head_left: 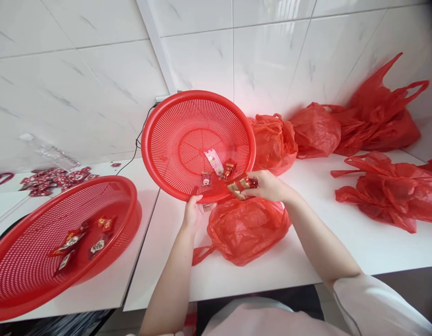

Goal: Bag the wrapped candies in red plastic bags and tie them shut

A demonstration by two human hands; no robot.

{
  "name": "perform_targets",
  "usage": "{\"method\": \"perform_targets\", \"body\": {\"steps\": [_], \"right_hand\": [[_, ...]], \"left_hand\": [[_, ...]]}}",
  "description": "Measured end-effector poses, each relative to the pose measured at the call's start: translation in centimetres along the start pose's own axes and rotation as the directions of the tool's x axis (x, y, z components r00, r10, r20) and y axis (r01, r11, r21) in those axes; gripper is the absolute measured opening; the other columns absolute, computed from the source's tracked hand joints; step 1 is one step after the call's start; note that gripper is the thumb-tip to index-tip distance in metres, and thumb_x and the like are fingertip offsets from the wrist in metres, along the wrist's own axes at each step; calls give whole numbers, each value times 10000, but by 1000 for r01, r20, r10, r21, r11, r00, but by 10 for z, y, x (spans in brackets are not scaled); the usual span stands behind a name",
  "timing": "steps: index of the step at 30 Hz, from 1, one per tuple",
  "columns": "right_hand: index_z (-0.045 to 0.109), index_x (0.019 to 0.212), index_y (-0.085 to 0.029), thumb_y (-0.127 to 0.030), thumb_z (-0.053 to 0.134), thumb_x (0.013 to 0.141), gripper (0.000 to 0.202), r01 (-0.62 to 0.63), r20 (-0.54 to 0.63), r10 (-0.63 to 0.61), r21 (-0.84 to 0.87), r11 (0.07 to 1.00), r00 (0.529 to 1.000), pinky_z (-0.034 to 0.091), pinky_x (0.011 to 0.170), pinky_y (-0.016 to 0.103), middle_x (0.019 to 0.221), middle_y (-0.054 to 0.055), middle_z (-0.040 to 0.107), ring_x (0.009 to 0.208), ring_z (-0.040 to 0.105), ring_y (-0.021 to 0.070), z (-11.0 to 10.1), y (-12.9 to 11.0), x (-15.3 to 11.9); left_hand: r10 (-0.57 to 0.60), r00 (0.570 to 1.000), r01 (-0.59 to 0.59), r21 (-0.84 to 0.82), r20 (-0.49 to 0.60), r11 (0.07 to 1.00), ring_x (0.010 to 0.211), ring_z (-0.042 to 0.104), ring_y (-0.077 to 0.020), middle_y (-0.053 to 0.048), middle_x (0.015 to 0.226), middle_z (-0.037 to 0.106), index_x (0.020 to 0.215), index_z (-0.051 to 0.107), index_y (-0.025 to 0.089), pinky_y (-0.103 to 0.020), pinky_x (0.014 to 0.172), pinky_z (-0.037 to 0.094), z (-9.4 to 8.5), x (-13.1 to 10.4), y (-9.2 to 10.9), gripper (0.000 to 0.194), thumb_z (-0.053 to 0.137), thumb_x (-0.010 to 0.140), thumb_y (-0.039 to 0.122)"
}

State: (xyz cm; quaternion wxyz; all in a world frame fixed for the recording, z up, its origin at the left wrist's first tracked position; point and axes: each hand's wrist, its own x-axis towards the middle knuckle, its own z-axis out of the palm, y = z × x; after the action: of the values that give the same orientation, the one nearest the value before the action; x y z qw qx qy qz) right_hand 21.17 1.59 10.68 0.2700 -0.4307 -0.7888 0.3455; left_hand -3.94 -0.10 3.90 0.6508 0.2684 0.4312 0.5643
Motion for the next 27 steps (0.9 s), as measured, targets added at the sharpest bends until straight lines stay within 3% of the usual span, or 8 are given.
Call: {"method": "perform_targets", "body": {"steps": [4, 6, 10, 13, 17, 20, 23, 27], "right_hand": [[694, 989, -217, -276, 689, 738, 257, 48, 326, -15, -92, 995, 945, 465, 656, 266, 848, -5, 705, 724, 631, 163, -6, -12, -11], [693, 1065, -231, -313, 688, 764, 312, 66, 370, -23, -103, 992, 929, 497, 741, 293, 986, 23, 728, 831, 666, 196, -6, -14, -13], [675, 1092, -214, -324, 522, 919, 255, 123, 98, -109, -156, 980, 989, 507, 865, 327, 1077, 51, 720, 957, 670, 198, 2, -10, -7], [627, 1188, -189, -381, 483, 953, 336, 116, -113, -177, -412, 904, 978, 385, 1058, 471, 1278, 110, 631, 1186, 570, 257, 14, 0, 3], [535, 1340, -184, -512, 491, 926, 530, -13, -82, -55, -665, 747, 995, 113, 1117, 670, 1454, 154, 470, 1359, 382, 366, 30, 18, 12], [539, 1349, -193, -554, 468, 920, 566, 24, 101, 49, -613, 790, 994, 302, 1074, 578, 1361, 146, 563, 1242, 517, 340, 31, 22, 11], [573, 1320, -247, -542, 608, 836, 567, 154, 258, -33, -467, 871, 966, 418, 1001, 465, 1318, 107, 598, 1200, 554, 308, 22, 17, 7], [644, 1240, -269, -303, 646, 839, 402, 230, 301, -146, -268, 935, 942, 459, 952, 353, 1216, 58, 660, 1106, 612, 237, 11, 10, 5]], "left_hand": [[27, 999, -27, -6, 29, 1000, 725, 684, -195, -64, 844, 731, 833, 663, 135, -337, 681, 580, -2, 0, 1, 193, 589, 683, 230], [38, 998, -39, 5, 50, 999, 753, 686, -208, -71, 863, 734, 832, 676, 128, -352, 696, 582, -2, 0, 1, 207, 592, 678, 239], [39, 995, -43, 47, 90, 998, 793, 687, -238, -90, 866, 739, 800, 694, 116, -373, 710, 584, 2, -2, -2, 214, 600, 663, 250], [-1, 991, -6, 52, 137, 999, 857, 692, -271, -116, 891, 741, 834, 697, 99, -395, 757, 580, 8, -7, -8, 256, 603, 648, 248], [-50, 984, 46, 29, 168, 999, 931, 691, -289, -115, 976, 739, 967, 678, 104, -434, 823, 568, 16, -13, -16, 326, 611, 669, 220], [-76, 986, 76, 4, 148, 997, 943, 692, -297, -117, 977, 740, 984, 673, 101, -453, 841, 565, 17, -15, -15, 330, 580, 692, 224], [-87, 990, 86, 11, 114, 996, 929, 695, -304, -118, 959, 743, 944, 679, 102, -459, 834, 570, 16, -15, -9, 310, 560, 688, 231], [-64, 995, 61, 48, 80, 997, 953, 690, -292, -105, 954, 745, 893, 681, 118, -439, 847, 570, 16, -15, -3, 257, 558, 688, 213]]}}
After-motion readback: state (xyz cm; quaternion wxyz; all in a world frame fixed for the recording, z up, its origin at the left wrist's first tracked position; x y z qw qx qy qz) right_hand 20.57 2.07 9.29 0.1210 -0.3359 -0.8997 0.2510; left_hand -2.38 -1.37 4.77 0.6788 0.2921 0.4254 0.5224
